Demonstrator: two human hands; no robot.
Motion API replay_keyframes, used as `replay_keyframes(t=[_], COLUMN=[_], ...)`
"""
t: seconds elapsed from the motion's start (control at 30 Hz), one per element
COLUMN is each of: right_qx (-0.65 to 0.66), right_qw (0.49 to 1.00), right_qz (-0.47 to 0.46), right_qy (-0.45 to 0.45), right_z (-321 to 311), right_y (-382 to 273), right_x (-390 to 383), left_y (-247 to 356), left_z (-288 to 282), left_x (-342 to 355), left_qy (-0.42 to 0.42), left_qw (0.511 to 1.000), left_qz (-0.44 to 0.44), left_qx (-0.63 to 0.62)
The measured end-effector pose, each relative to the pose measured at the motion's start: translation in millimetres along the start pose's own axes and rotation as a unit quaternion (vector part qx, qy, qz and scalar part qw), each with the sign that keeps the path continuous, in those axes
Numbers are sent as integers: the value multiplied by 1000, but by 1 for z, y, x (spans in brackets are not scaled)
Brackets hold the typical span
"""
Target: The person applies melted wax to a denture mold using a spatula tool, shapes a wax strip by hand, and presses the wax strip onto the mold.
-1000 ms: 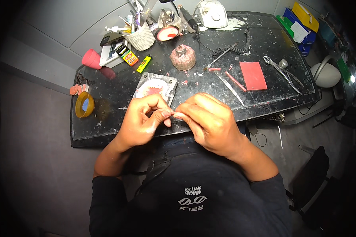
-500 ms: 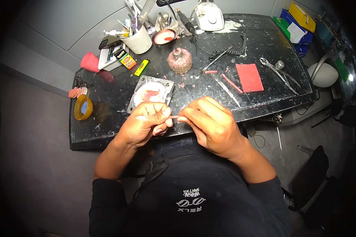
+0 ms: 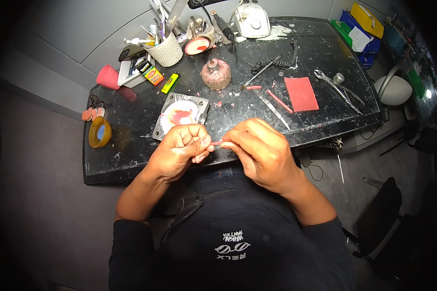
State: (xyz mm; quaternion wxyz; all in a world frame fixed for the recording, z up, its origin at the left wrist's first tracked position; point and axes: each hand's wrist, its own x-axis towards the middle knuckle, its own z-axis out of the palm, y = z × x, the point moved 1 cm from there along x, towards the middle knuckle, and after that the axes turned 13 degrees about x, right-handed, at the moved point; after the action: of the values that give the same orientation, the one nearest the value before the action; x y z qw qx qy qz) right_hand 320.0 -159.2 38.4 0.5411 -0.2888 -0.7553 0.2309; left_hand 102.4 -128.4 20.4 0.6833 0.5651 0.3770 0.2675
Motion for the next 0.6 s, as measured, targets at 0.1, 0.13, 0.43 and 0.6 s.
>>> replay_keyframes(t=[0.1,0.13,0.43,0.6], right_qx=[0,0,-24,-1], right_qw=[1000,1000,999,999], right_qz=[4,5,-15,48], right_qy=[3,4,24,22], right_z=[-1,-2,-4,-5], right_y=[-1,-1,4,2], right_x=[0,-1,-5,-7], left_y=[-3,-3,5,-4], left_z=[5,6,22,22], left_x=[0,0,0,0], left_qy=[24,23,55,121], left_qw=[998,998,986,947], left_qz=[43,42,93,154], left_qx=[37,37,127,253])
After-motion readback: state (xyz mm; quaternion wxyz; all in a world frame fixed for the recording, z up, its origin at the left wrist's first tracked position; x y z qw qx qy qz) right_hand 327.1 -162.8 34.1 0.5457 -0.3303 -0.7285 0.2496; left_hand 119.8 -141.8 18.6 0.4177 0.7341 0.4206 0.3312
